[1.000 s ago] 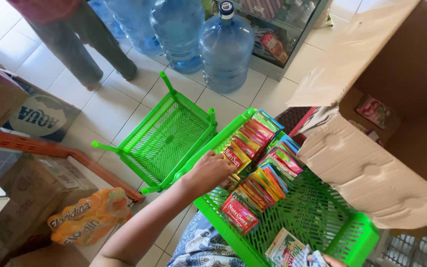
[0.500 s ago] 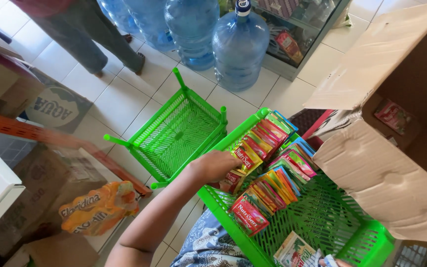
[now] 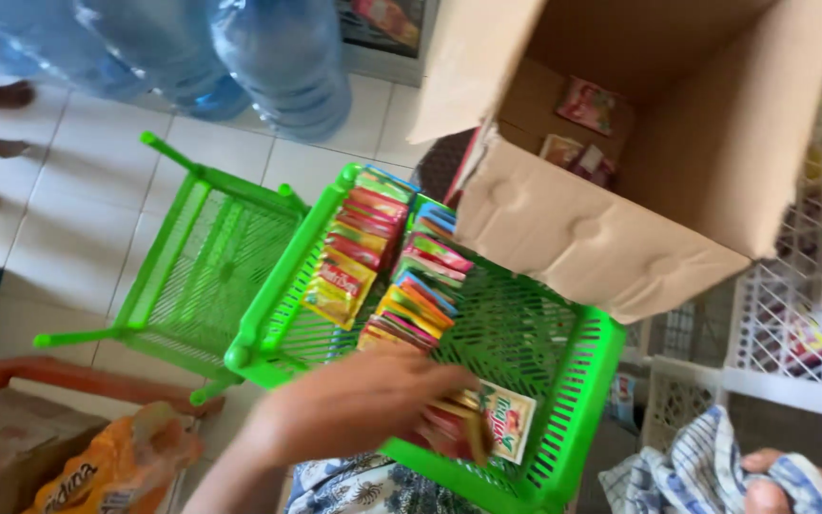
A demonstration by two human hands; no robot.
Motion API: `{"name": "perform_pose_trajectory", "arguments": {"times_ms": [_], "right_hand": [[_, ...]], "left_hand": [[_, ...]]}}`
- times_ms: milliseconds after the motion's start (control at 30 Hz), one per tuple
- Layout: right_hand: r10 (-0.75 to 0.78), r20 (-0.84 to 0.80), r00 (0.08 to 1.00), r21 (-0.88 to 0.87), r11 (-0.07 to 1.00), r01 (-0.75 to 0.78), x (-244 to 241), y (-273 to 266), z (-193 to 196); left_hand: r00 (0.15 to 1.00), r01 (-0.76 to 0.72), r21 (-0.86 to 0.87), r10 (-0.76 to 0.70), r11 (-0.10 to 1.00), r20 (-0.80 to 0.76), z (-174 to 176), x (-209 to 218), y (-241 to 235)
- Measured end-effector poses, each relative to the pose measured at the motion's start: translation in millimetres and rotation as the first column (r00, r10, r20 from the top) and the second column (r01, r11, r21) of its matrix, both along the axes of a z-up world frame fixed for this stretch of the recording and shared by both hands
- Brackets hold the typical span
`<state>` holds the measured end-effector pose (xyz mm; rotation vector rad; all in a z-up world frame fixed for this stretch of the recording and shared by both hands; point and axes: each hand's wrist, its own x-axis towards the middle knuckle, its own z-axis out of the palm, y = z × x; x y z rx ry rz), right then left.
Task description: The person takes small snack packets from a cardboard box and wipes them with a cloth. They then place the cleaned packets into a green plastic basket, arranging them in neat rows.
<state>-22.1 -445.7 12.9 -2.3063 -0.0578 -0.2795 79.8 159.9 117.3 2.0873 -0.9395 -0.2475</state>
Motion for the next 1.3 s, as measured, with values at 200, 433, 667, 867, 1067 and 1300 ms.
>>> {"name": "perform_pose_trajectory", "arguments": {"times_ms": [200,433,667,867,1067,1300], "right_hand": [[-0.061,0.017,0.998,-0.028,0.998,0.062,-13,96,10],[-0.116,-0.202,0.972,0.154,0.977,0.149,-16,104,-30],[-0.141,-0.051,0.989,0.237,0.96,0.149,-6,150,-47],[-0.083,-0.182,0.98,0.344,0.928,0.143,34,231,23],[-0.084,-0.403,0.911,0.198,0.964,0.177,43,245,42],[-0.195,-0.457,0.868,-0.171,0.977,0.129,76,250,30]], "left_hand": [[0.969,0.213,0.198,-0.181,0.957,-0.171,-61,22,-115],[0.996,-0.018,0.411,-0.021,0.911,0.092,-145,83,-188],[0.99,0.047,0.589,-0.114,0.807,0.078,-112,61,-207],[0.951,0.116,0.323,-0.198,0.939,0.236,9,39,-185],[0.95,0.198,0.256,-0.249,0.946,0.186,9,47,-185],[0.982,-0.072,0.024,0.067,0.997,0.174,-12,32,-162]]}}
